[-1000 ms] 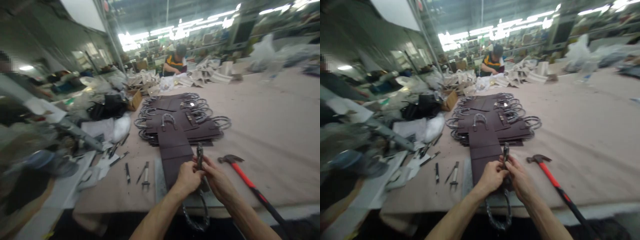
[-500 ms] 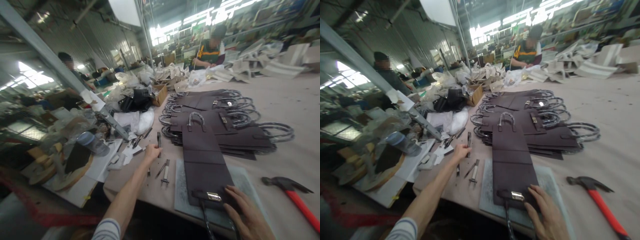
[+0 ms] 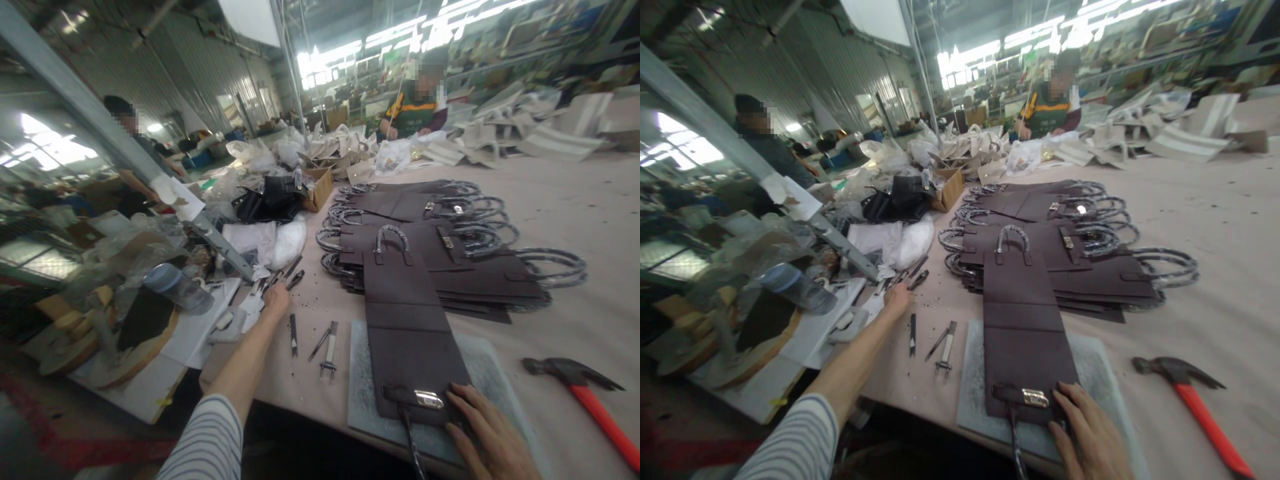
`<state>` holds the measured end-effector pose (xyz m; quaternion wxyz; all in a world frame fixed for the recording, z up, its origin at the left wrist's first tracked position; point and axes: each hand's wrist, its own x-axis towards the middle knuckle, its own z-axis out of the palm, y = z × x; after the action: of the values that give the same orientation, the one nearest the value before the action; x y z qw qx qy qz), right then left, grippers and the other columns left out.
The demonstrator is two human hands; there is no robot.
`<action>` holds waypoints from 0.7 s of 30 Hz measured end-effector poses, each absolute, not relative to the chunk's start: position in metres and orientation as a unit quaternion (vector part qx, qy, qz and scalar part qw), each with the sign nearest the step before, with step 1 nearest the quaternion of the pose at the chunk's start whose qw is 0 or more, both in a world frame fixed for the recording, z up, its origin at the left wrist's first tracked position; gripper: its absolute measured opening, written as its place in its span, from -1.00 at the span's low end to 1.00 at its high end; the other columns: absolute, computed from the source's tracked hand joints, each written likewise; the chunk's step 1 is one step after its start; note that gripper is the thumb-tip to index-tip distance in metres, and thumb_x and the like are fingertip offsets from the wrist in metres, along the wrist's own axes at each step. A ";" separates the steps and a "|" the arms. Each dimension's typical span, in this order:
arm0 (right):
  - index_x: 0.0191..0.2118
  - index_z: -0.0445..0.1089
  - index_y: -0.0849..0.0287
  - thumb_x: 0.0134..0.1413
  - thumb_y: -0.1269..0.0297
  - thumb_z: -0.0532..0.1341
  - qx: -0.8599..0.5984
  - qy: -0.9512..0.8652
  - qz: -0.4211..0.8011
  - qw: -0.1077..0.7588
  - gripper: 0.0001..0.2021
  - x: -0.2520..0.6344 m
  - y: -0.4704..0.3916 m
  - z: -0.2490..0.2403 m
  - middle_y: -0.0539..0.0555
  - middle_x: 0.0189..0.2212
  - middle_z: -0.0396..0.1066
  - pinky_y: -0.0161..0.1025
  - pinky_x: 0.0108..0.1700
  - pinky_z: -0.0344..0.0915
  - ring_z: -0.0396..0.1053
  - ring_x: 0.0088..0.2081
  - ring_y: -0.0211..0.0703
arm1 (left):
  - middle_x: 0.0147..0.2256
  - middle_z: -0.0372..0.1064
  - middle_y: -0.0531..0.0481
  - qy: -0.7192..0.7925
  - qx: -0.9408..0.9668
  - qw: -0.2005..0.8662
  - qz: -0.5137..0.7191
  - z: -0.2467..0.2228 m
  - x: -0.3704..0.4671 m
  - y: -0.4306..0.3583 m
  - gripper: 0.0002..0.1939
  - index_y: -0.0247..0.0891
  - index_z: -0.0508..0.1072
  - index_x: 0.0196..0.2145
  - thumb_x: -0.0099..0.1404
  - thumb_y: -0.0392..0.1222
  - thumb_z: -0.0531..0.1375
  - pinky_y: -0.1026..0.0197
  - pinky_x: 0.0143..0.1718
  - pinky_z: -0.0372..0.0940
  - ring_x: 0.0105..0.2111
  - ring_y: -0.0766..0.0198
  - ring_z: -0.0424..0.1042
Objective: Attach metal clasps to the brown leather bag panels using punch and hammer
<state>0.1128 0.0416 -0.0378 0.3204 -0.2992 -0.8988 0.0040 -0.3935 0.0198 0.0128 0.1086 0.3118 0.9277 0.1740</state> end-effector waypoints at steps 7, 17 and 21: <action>0.09 0.40 0.18 0.35 0.08 0.07 -0.295 -0.897 0.000 0.329 -0.63 0.112 0.039 -0.041 0.23 0.05 0.48 -0.02 -0.01 0.49 0.49 0.02 0.10 | -0.46 0.46 -0.10 0.812 0.219 0.329 0.429 0.017 -0.372 0.021 -0.87 -0.31 0.40 -0.41 0.33 -0.29 0.20 0.18 -0.39 0.43 -0.47 0.20 0.51; 0.12 0.38 0.12 0.35 0.04 0.07 -0.327 -0.887 0.043 0.323 -0.61 0.114 0.036 -0.055 0.22 0.10 0.44 0.06 0.06 0.44 0.46 0.08 0.14 | -0.26 0.53 -0.13 0.575 0.203 0.451 0.652 0.046 -0.335 0.014 -0.84 -0.31 0.45 -0.11 0.38 -0.22 0.18 0.17 -0.21 0.50 -0.31 0.23 0.58; 0.13 0.37 0.13 0.33 0.08 0.10 -0.338 -0.878 0.062 0.334 -0.62 0.112 0.033 -0.058 0.23 0.12 0.42 0.13 0.10 0.41 0.42 0.12 0.19 | -0.25 0.56 -0.16 0.684 0.250 0.376 0.573 0.049 -0.335 0.024 -0.72 -0.29 0.43 -0.02 0.40 -0.10 0.21 0.08 -0.15 0.51 -0.28 0.17 0.60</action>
<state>0.1118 0.0329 -0.0581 0.3340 -0.3382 -0.8776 0.0617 -0.3349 0.0241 0.0486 0.3762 0.2495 0.6836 0.5735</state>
